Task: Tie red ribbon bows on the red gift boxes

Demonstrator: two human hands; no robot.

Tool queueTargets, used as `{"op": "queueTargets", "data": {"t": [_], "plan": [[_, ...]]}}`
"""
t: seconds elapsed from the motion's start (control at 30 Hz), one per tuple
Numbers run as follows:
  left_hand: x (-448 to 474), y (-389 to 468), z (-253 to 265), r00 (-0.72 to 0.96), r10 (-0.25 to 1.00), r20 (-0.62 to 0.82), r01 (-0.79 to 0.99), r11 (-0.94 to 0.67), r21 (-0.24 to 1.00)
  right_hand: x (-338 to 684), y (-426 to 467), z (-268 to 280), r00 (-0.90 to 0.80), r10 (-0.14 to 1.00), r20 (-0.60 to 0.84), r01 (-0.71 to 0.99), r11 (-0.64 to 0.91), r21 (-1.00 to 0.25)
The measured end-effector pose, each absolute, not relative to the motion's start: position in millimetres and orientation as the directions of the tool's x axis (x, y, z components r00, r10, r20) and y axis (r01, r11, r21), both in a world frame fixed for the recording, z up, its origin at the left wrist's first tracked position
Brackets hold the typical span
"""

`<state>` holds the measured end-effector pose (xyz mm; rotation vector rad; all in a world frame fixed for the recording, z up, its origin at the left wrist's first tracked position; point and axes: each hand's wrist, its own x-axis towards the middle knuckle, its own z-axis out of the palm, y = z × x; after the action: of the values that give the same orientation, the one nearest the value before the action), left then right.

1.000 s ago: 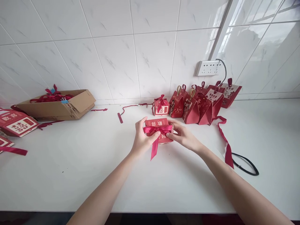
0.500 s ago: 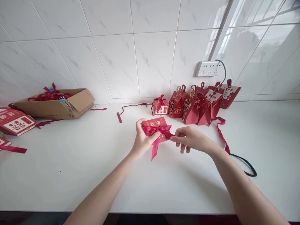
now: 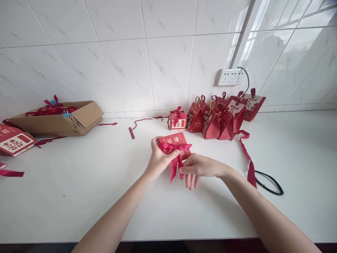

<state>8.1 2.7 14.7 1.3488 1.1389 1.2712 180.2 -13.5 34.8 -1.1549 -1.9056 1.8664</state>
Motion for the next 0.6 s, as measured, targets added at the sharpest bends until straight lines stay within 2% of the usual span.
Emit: {"op": "queueTargets", "data": {"t": [0.1, 0.2, 0.3, 0.37, 0.5, 0.6], "plan": [[7.3, 3.5, 14.9, 0.031, 0.989, 0.143, 0.049, -0.144, 0.988, 193.4, -8.7, 41.1, -0.580, 0.717, -0.387, 0.478, -0.085, -0.874], [6.6, 4.2, 14.6, 0.022, 0.988, 0.151, 0.082, -0.152, 0.985, 203.4, -1.7, 45.7, -0.346, 0.896, -0.279, 0.533, -0.057, -0.844], [6.4, 4.0, 14.6, 0.040, 0.989, 0.142, 0.084, -0.145, 0.986, 207.3, 4.0, 45.6, -0.156, 0.975, -0.157, 0.577, -0.039, -0.816], [6.3, 3.5, 14.3, 0.061, 0.988, 0.144, 0.077, -0.149, 0.986, 206.5, 6.3, 43.1, -0.145, 0.986, -0.077, 0.547, 0.015, -0.837], [5.6, 2.8, 12.7, 0.113, 0.985, 0.129, 0.043, -0.135, 0.990, 198.9, 7.0, 37.9, -0.244, 0.969, 0.045, 0.474, 0.160, -0.866], [4.7, 3.0, 12.0, 0.139, 0.983, 0.122, 0.015, -0.126, 0.992, 193.7, 4.8, 37.8, -0.194, 0.973, 0.125, 0.431, 0.199, -0.880]]}}
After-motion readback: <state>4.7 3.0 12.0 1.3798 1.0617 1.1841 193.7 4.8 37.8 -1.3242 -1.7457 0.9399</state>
